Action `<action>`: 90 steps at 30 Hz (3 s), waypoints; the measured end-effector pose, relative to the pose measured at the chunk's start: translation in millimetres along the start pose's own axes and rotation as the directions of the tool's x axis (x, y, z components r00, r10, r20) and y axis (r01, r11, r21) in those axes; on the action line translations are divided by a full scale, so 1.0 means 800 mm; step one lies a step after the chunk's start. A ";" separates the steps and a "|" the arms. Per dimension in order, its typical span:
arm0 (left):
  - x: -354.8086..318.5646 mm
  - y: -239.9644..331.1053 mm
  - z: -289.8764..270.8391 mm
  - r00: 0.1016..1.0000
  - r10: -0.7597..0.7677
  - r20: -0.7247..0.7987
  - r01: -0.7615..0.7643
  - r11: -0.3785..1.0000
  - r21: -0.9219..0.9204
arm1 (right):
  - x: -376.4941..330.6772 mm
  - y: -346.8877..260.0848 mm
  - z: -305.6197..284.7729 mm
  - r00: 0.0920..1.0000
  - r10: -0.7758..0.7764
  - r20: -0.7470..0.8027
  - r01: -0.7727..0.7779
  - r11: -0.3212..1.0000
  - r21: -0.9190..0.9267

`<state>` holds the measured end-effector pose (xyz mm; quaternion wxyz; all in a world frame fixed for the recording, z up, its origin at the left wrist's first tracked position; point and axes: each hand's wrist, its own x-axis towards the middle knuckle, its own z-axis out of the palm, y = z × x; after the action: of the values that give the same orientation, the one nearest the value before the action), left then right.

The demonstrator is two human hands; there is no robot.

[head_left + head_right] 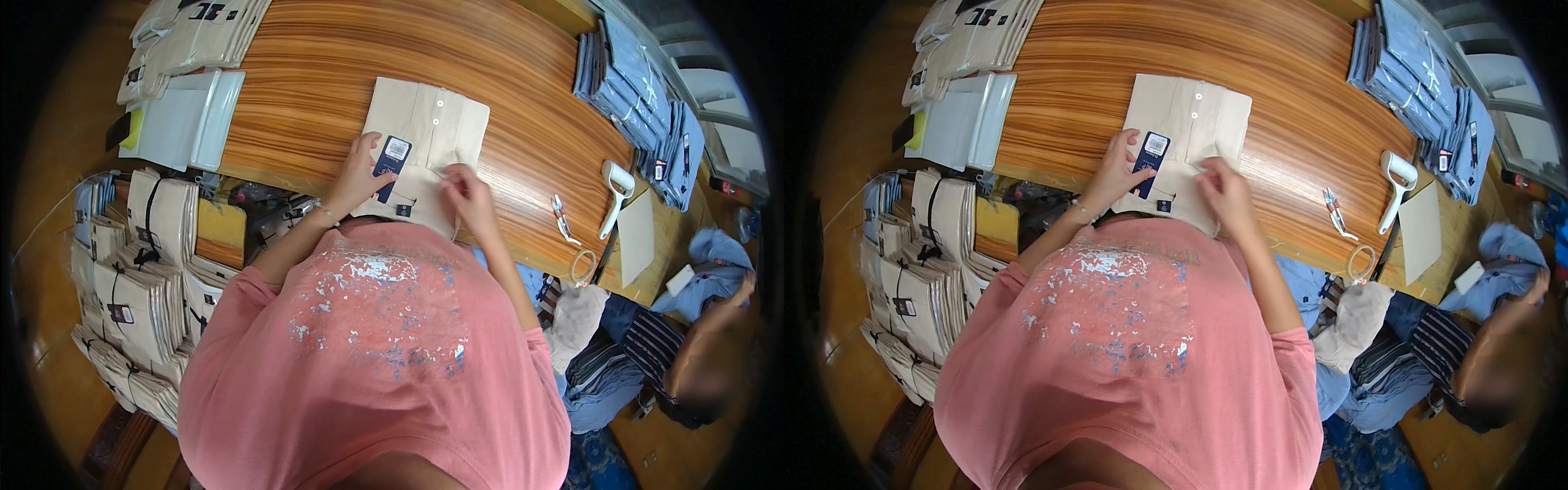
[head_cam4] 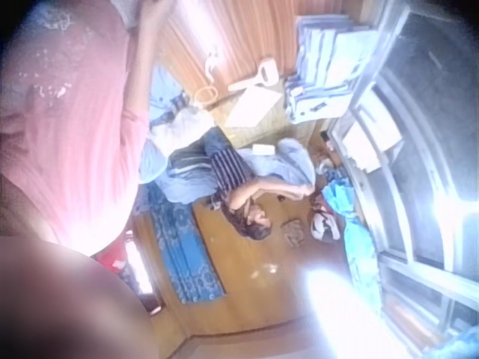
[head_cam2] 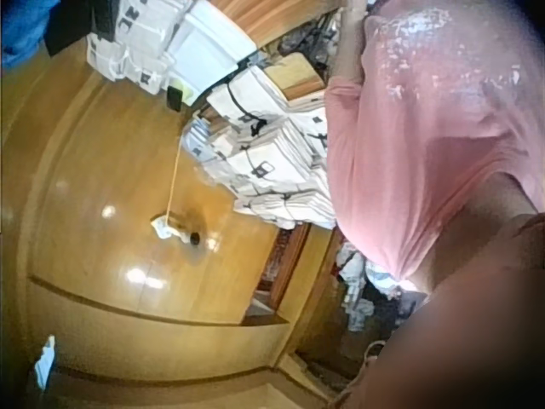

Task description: The person folds a beige shirt on a wooden table, places a tag on it, and wraps it in a clear plastic bag. They then secure the package with a rubber band and write on a notebook before stacking the finished item.

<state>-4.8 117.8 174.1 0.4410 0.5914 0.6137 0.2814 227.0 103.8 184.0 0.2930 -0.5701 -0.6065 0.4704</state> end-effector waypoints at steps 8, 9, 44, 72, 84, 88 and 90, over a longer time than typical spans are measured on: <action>0.018 -0.025 0.008 0.993 -0.008 0.121 -0.004 0.995 0.099 | 0.026 -0.011 0.057 0.999 0.038 -0.002 -0.038 0.999 0.024; 0.017 -0.028 0.007 0.984 -0.048 0.169 0.074 0.986 -0.149 | 0.028 -0.013 0.060 0.999 0.030 0.022 -0.032 0.995 0.092; -0.039 -0.017 0.005 0.794 0.340 0.504 -0.459 0.879 0.131 | -0.004 0.017 0.027 0.949 0.209 -0.238 -0.062 0.860 0.506; 0.011 0.051 0.029 0.750 0.530 0.395 -0.612 0.783 0.111 | -0.207 0.189 -0.173 0.303 -0.142 -0.942 -0.591 0.748 -0.303; 0.020 0.151 0.038 0.719 0.676 0.159 -0.658 0.737 -0.157 | -0.073 -0.047 -0.078 0.873 -0.105 -0.477 0.432 0.621 0.654; 0.026 0.160 0.010 0.751 0.635 0.184 -0.564 0.760 -0.322 | -0.058 -0.066 -0.057 0.824 -0.363 -0.436 0.449 0.886 0.110; 0.024 0.157 0.004 0.823 0.532 0.198 -0.362 0.761 -0.538 | -0.054 -0.072 -0.054 0.776 -0.525 -0.349 0.446 0.848 -0.286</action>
<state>59.6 154.0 277.2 0.5900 0.6341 0.2775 0.4157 249.2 77.7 260.4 0.4715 -0.5048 -0.6984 0.1873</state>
